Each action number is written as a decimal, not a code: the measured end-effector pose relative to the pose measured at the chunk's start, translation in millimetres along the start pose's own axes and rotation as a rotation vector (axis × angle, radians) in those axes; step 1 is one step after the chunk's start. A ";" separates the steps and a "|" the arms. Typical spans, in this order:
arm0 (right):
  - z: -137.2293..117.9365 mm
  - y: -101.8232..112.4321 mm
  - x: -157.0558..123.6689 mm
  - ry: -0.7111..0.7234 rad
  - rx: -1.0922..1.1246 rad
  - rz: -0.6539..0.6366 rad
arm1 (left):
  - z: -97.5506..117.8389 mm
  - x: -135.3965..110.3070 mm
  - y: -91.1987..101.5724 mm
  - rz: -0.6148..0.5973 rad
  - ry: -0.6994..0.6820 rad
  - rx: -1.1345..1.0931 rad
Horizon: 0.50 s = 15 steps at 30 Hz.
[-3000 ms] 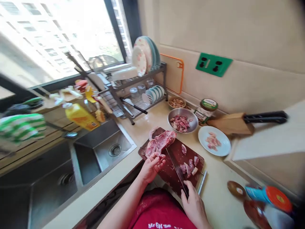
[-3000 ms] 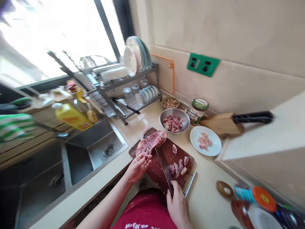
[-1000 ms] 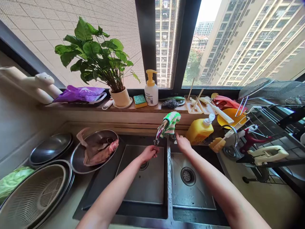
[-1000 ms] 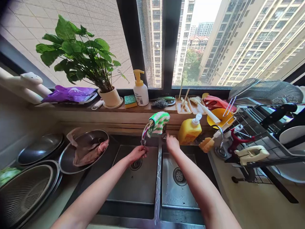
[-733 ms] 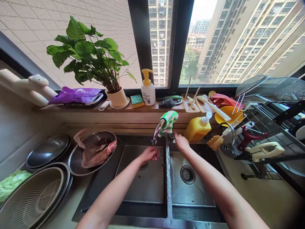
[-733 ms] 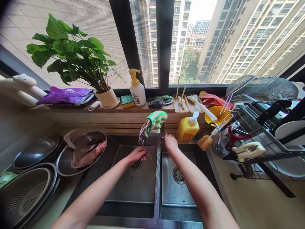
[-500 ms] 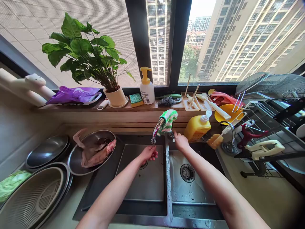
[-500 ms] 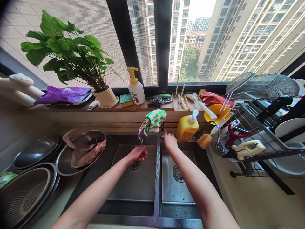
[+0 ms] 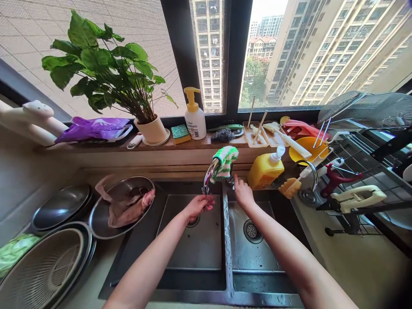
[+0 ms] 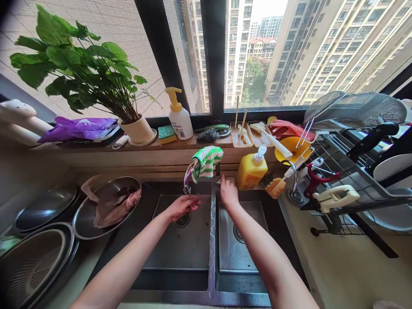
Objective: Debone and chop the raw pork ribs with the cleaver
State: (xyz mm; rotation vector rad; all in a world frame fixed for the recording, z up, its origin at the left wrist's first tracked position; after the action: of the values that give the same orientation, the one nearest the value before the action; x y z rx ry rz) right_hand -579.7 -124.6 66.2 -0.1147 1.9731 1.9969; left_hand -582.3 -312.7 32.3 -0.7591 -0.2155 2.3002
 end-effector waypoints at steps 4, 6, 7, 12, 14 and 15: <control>1.0 0.4 1.8 -0.011 0.012 0.010 | -2.0 4.5 6.3 0.034 -0.013 0.124; 1.4 0.6 1.7 -0.013 0.021 0.010 | -4.1 8.1 9.8 0.065 -0.009 0.185; 1.4 0.2 1.2 -0.013 0.028 0.010 | -4.9 9.3 11.4 0.087 -0.007 0.210; -1.0 -6.9 -0.4 0.003 0.087 0.006 | -0.1 7.5 16.0 0.192 -0.027 0.327; -1.8 -8.1 -1.0 -0.007 0.125 -0.006 | 0.4 4.3 15.9 0.176 -0.010 0.372; -1.9 -7.1 -2.9 -0.020 0.145 -0.018 | -1.4 1.1 15.4 0.158 0.010 0.407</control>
State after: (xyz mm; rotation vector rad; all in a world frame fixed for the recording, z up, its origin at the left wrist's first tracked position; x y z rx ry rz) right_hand -575.3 -127.2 60.2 -0.0769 2.0881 1.8302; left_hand -590.9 -323.5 25.2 -0.5930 0.3214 2.3771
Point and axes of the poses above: each hand's wrist, its own x-axis towards the middle knuckle, its own y-axis out of the back of the hand, z = x × y, the point moved 7 cm from there along x, towards the middle knuckle, and after that the axes turned 15 degrees about -z, right-handed, at the moved point
